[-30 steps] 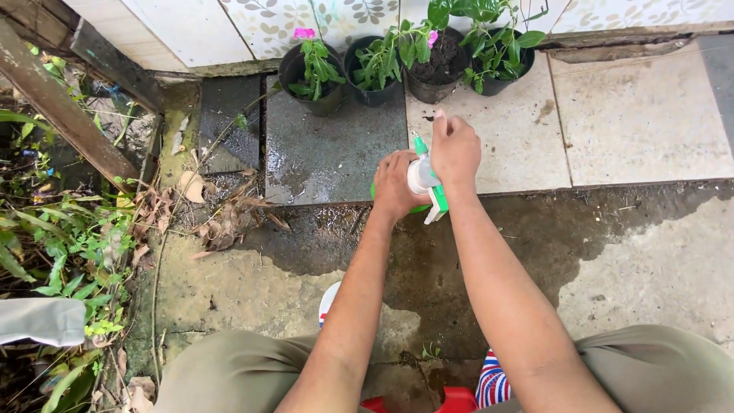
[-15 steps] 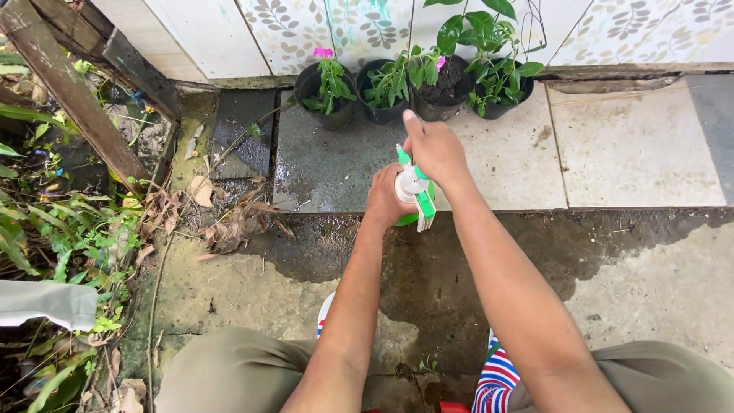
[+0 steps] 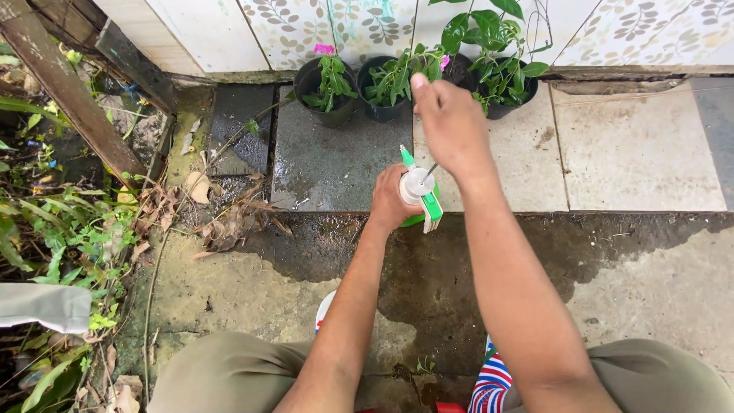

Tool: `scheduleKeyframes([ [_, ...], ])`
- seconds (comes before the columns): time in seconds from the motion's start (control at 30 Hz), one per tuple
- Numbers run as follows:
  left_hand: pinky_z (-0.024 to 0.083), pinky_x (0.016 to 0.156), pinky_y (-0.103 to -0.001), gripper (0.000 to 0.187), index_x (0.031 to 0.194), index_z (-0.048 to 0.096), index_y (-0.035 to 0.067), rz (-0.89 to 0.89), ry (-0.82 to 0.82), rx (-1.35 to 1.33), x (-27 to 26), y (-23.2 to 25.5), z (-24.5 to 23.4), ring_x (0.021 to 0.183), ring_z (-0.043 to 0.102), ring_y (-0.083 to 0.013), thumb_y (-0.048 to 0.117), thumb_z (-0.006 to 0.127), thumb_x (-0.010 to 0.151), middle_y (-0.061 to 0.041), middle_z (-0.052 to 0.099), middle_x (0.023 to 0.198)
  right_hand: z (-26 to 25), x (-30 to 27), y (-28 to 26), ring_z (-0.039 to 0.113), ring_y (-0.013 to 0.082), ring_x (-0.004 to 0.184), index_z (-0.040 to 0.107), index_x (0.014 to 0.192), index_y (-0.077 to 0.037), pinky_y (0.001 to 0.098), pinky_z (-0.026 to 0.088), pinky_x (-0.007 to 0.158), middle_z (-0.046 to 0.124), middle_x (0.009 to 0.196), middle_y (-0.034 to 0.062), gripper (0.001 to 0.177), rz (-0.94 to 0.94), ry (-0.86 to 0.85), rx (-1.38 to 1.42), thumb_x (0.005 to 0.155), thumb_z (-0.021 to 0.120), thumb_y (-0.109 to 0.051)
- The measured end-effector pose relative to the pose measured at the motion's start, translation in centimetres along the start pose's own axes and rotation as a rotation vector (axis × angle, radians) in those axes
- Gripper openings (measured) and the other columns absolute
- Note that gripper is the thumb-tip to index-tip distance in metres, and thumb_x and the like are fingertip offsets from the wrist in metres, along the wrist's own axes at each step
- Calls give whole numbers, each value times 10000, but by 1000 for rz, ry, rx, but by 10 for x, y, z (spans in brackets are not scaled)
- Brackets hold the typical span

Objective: Watering several potted plants using a hand-held spray bottle.

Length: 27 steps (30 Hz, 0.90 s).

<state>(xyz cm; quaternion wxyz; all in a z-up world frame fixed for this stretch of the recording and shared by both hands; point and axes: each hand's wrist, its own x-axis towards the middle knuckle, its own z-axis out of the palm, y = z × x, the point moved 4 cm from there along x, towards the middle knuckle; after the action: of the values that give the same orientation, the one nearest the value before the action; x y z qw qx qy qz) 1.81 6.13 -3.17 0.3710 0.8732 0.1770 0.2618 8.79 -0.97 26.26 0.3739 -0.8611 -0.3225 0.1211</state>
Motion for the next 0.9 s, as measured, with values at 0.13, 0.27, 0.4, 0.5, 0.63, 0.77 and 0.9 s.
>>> scheduleKeyframes([
  [0.13, 351, 1204, -531, 888, 1264, 564, 121, -79, -61, -100, 2, 6, -11, 1339, 525, -349, 357, 991, 521, -104, 613, 1306, 21, 11, 31, 707, 374, 839, 728, 892, -135, 489, 521, 795, 684, 729, 128, 548, 12, 58, 61, 1088, 435, -554],
  [0.27, 325, 1223, -485, 863, 1235, 567, 97, -9, -20, -127, 2, 7, -11, 1310, 558, -327, 377, 985, 533, -126, 631, 1274, 44, 19, 60, 692, 373, 942, 669, 881, -160, 509, 502, 830, 694, 749, 87, 493, 115, 41, 74, 1022, 497, -600],
  [0.4, 339, 1218, -486, 900, 1276, 565, 124, -14, -18, -118, 1, -4, -3, 1328, 544, -324, 370, 989, 520, -96, 611, 1327, 60, 5, 59, 654, 505, 999, 682, 960, -63, 599, 483, 833, 705, 886, 261, 461, 139, 75, 104, 1013, 502, -484],
  [0.5, 379, 1186, -539, 919, 1298, 558, 138, -57, -3, -73, -1, -10, 9, 1342, 508, -357, 407, 965, 520, -90, 583, 1343, 96, 8, 107, 687, 414, 1008, 690, 972, -110, 529, 529, 889, 730, 880, 159, 452, 243, 69, 30, 991, 509, -523],
  [0.63, 394, 1166, -593, 936, 1315, 559, 147, -110, -12, -83, -2, -3, -2, 1361, 479, -386, 415, 952, 509, -77, 565, 1383, 96, 11, 100, 676, 419, 1028, 681, 972, -105, 539, 516, 930, 717, 882, 173, 449, 240, 83, -2, 991, 513, -520],
  [0.77, 414, 1149, -604, 907, 1327, 559, 181, -140, -72, -72, 0, 3, -2, 1373, 470, -370, 398, 966, 545, -52, 559, 1415, 94, 13, 116, 692, 401, 989, 720, 831, -178, 528, 524, 910, 736, 810, 118, 470, 293, 63, 11, 954, 484, -567],
  [0.9, 425, 1148, -586, 909, 1330, 566, 222, -174, -192, -9, 1, 18, -14, 1401, 461, -324, 430, 981, 550, -14, 580, 1404, 73, -2, 109, 705, 322, 917, 753, 785, -278, 470, 530, 878, 689, 655, 70, 436, 306, -30, 131, 920, 449, -559],
])
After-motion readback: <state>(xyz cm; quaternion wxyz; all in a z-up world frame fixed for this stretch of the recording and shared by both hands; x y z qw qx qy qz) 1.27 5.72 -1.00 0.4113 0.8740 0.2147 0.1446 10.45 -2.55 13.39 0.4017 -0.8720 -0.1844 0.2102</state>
